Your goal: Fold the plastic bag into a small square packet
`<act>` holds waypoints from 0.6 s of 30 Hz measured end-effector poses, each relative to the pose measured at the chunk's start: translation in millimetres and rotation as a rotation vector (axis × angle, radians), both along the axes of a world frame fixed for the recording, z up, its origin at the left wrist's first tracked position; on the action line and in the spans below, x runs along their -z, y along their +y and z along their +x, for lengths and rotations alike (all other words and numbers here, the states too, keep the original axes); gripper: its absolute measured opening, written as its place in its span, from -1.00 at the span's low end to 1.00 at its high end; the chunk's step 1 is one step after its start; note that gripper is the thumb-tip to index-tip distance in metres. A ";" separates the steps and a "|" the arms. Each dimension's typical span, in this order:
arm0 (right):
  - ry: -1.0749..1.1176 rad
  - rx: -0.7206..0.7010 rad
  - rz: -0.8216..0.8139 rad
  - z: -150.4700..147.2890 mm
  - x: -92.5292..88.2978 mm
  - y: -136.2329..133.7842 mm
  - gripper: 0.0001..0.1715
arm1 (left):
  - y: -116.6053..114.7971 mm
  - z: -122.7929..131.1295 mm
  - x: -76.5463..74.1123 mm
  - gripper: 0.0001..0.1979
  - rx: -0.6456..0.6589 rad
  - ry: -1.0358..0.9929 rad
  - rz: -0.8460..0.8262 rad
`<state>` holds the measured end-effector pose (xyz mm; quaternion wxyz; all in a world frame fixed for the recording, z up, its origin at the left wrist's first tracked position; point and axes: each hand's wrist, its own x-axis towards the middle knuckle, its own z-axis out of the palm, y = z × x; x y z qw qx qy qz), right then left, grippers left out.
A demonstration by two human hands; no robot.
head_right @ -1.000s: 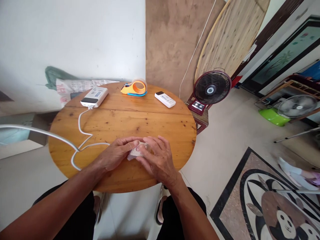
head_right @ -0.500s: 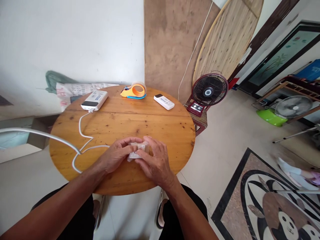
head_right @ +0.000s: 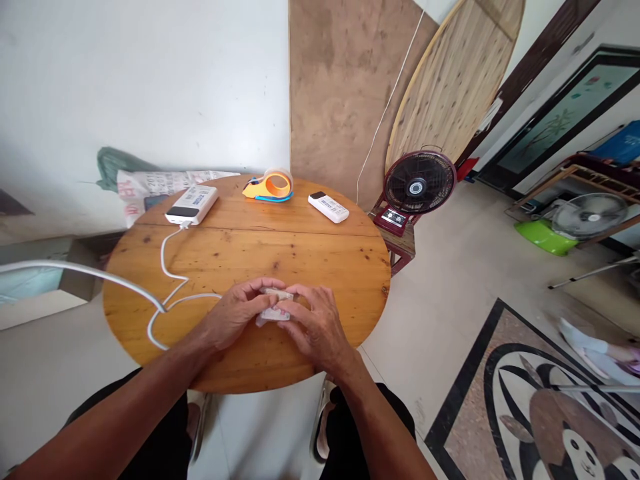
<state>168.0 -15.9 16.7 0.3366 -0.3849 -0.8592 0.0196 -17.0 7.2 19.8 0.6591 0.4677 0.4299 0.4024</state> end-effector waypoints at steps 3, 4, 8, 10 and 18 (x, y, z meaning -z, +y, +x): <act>0.020 0.003 -0.016 0.0 0.0 1.2 -0.73 | -0.3 0.5 -1.7 -0.59 0.005 0.010 0.009; 0.022 0.002 -0.027 0.2 -0.2 1.6 -0.73 | -0.4 0.8 -1.6 -0.58 0.010 0.010 0.015; 0.011 -0.015 -0.067 3.3 -1.2 4.5 -0.73 | 0.0 1.3 6.0 -0.59 0.031 0.088 0.099; -0.003 -0.021 -0.084 6.1 -0.9 6.9 -0.73 | 0.9 0.8 11.9 -0.57 0.024 0.169 0.166; 0.012 0.006 -0.157 14.4 2.2 14.7 -0.72 | 1.2 -0.7 12.7 -0.56 -0.103 0.340 0.319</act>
